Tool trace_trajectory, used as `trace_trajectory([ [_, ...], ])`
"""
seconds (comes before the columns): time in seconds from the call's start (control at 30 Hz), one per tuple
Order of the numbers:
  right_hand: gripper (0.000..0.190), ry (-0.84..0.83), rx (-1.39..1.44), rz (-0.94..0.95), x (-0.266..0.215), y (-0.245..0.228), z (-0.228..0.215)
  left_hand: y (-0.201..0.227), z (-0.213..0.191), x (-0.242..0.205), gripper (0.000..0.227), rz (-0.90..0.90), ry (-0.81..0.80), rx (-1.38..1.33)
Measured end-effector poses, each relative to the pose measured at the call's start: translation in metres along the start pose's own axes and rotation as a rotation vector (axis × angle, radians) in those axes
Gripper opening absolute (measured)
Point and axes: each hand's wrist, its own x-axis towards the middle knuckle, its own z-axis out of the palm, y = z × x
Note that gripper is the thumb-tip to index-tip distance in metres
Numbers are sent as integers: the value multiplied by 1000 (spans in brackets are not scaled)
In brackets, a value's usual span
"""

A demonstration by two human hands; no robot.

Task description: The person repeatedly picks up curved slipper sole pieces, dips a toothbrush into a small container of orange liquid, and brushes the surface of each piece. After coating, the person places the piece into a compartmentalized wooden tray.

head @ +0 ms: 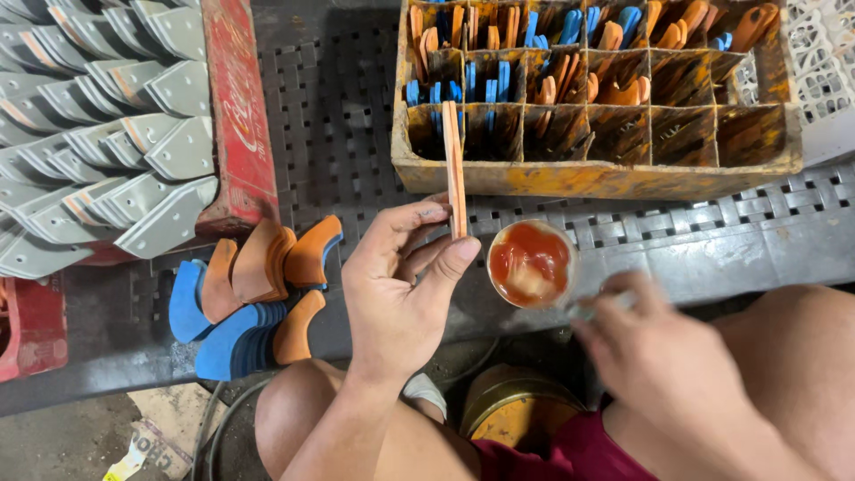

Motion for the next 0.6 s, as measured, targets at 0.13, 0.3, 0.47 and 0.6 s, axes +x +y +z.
trace_trajectory([
  [0.13,23,-140,251,61,-2,-4,10,-3,-3,-2,31,-22,9,-8],
  [0.3,22,-211,386,87,-5,11,19,-3,-5,1,31,-15,11,-4],
  [0.47,21,-464,784,162,-13,47,43,-5,-7,0,31,-27,12,-43],
  [0.6,31,-686,1132,443,-1,113,6,-3,-9,5,37,-41,-13,-91],
])
